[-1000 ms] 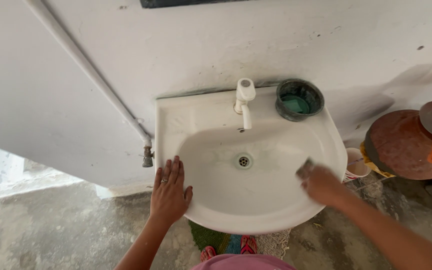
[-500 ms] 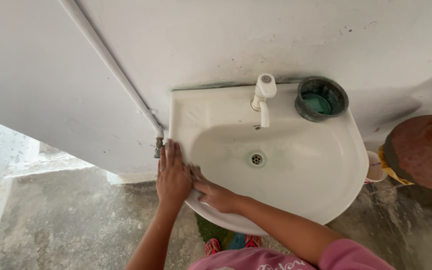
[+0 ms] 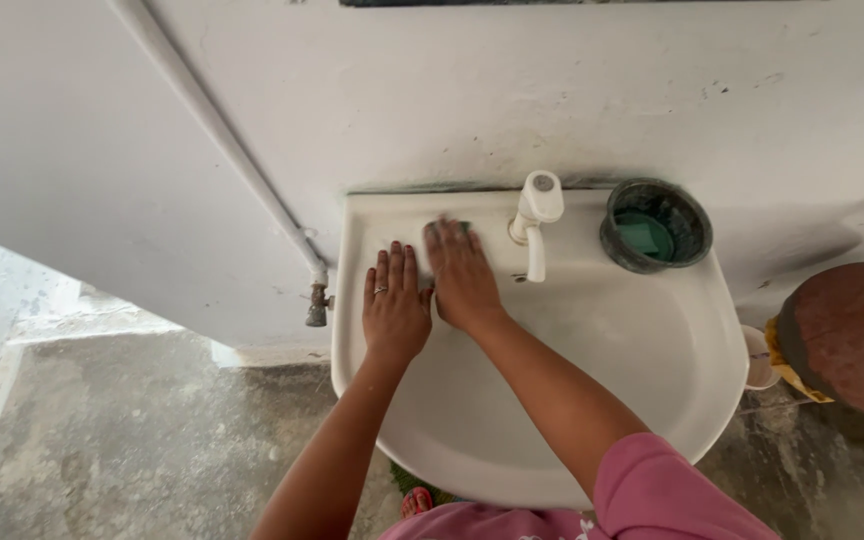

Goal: Cleaning a bathroom sink and faucet with a sponge.

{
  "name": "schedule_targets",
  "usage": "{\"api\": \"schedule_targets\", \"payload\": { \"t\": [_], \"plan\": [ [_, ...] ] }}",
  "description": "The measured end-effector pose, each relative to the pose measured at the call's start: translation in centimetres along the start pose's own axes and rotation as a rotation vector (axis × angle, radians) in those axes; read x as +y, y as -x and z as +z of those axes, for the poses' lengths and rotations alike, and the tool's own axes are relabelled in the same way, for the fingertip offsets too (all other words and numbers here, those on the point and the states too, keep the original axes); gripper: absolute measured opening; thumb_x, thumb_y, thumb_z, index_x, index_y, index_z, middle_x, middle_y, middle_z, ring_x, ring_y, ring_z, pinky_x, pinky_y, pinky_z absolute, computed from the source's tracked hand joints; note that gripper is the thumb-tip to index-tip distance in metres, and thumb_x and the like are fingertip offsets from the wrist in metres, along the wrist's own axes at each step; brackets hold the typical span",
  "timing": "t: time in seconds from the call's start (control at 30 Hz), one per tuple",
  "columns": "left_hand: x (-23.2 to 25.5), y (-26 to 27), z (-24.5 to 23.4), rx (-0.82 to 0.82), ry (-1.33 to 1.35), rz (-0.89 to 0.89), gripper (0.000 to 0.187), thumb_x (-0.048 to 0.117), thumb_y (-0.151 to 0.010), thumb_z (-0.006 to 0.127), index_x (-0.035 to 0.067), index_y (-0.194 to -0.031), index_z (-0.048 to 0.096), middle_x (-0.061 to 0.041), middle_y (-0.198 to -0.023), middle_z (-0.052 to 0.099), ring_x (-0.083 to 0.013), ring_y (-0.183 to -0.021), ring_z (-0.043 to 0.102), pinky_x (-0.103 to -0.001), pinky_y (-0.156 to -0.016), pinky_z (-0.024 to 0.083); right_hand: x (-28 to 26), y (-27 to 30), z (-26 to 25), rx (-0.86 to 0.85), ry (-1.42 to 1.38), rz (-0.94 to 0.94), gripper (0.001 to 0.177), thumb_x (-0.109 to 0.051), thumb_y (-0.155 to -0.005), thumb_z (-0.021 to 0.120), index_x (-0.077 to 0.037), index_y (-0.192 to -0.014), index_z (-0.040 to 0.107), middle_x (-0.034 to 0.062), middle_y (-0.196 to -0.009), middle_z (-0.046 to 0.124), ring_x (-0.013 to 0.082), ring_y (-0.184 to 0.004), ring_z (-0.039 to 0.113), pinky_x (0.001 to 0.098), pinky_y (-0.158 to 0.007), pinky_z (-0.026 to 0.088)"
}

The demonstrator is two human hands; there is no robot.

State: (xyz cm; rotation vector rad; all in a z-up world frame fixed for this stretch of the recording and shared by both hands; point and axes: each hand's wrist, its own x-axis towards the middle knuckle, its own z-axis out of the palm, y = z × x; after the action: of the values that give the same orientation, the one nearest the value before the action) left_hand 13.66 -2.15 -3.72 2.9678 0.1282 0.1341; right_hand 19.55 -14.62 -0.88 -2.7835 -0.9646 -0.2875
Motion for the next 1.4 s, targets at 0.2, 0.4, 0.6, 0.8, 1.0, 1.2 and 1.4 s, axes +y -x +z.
{"api": "schedule_targets", "payload": {
  "t": [0.2, 0.4, 0.6, 0.8, 1.0, 1.2, 1.4],
  "plan": [
    [1.5, -2.2, 0.5, 0.001, -0.067, 0.114, 0.079, 0.035, -0.101, 0.048, 0.003, -0.163, 0.01, -0.016, -0.17, 0.014, -0.0276, -0.157, 0.013, -0.043, -0.126, 0.008, 1.6, 0.7, -1.6, -0.033, -0.085, 0.187, 0.099, -0.027, -0.078, 0.081, -0.001, -0.156, 0.027, 0.0218, -0.164, 0.025, 0.0344, -0.155, 0.02, 0.0478, -0.127, 0.012],
    [4.3, -1.8, -0.9, -0.036, 0.006, 0.294, 0.084, 0.025, -0.094, 0.059, 0.008, -0.161, 0.012, -0.012, -0.17, 0.012, -0.0296, -0.157, 0.013, -0.043, -0.126, 0.009, 7.7, 6.5, 1.5, 0.098, 0.004, 0.137, 0.079, -0.004, -0.088, 0.068, -0.016, -0.159, 0.036, 0.0065, -0.166, 0.035, 0.0275, -0.152, 0.032, 0.0413, -0.125, 0.027],
    [8.1, -2.5, 0.2, -0.028, -0.022, 0.363, 0.097, 0.019, -0.085, 0.067, 0.0, -0.161, 0.009, -0.017, -0.17, 0.011, -0.0303, -0.157, 0.013, -0.043, -0.127, 0.011, 14.5, 10.4, 1.8, 0.175, 0.016, 0.166, 0.082, 0.006, -0.078, 0.07, -0.02, -0.151, 0.042, 0.0025, -0.166, 0.037, 0.0222, -0.154, 0.034, 0.0423, -0.13, 0.027],
    [11.9, -3.8, -1.0, -0.118, -0.015, 0.325, 0.099, 0.02, -0.082, 0.068, -0.007, -0.158, 0.009, -0.024, -0.168, 0.008, -0.035, -0.157, 0.009, -0.045, -0.127, 0.008, 10.3, 4.1, -6.1, -0.211, -0.058, 0.509, 0.091, -0.002, -0.077, 0.077, -0.007, -0.154, 0.029, 0.0178, -0.166, 0.02, 0.0311, -0.156, 0.016, 0.0418, -0.128, 0.012],
    [11.7, -4.3, 3.4, 0.014, -0.072, 0.254, 0.093, 0.013, -0.086, 0.063, -0.008, -0.16, 0.011, -0.026, -0.168, 0.01, -0.0363, -0.157, 0.012, -0.046, -0.126, 0.01, 12.6, 7.2, 0.1, -0.039, 0.12, 0.472, 0.085, -0.003, -0.087, 0.066, 0.006, -0.158, 0.021, 0.0295, -0.164, 0.02, 0.0399, -0.153, 0.019, 0.0469, -0.125, 0.015],
    [12.4, -0.2, -0.4, -0.162, 0.057, 0.364, 0.099, 0.019, -0.084, 0.067, -0.005, -0.16, 0.008, -0.021, -0.168, 0.008, -0.0352, -0.157, 0.01, -0.045, -0.126, 0.01, 14.6, 10.0, 1.5, 0.119, 0.024, 0.271, 0.072, -0.001, -0.096, 0.059, -0.003, -0.161, 0.028, 0.0206, -0.166, 0.024, 0.0344, -0.153, 0.026, 0.0467, -0.126, 0.019],
    [13.9, -0.7, 0.9, -0.024, -0.04, 0.349, 0.102, 0.026, -0.084, 0.071, -0.007, -0.157, 0.008, -0.023, -0.168, 0.009, -0.0359, -0.157, 0.012, -0.047, -0.126, 0.013, 12.5, 7.3, -4.8, -0.194, 0.02, 0.236, 0.085, 0.009, -0.083, 0.061, -0.008, -0.159, 0.028, 0.0161, -0.168, 0.022, 0.0309, -0.155, 0.023, 0.0426, -0.127, 0.016]
  ]
}}
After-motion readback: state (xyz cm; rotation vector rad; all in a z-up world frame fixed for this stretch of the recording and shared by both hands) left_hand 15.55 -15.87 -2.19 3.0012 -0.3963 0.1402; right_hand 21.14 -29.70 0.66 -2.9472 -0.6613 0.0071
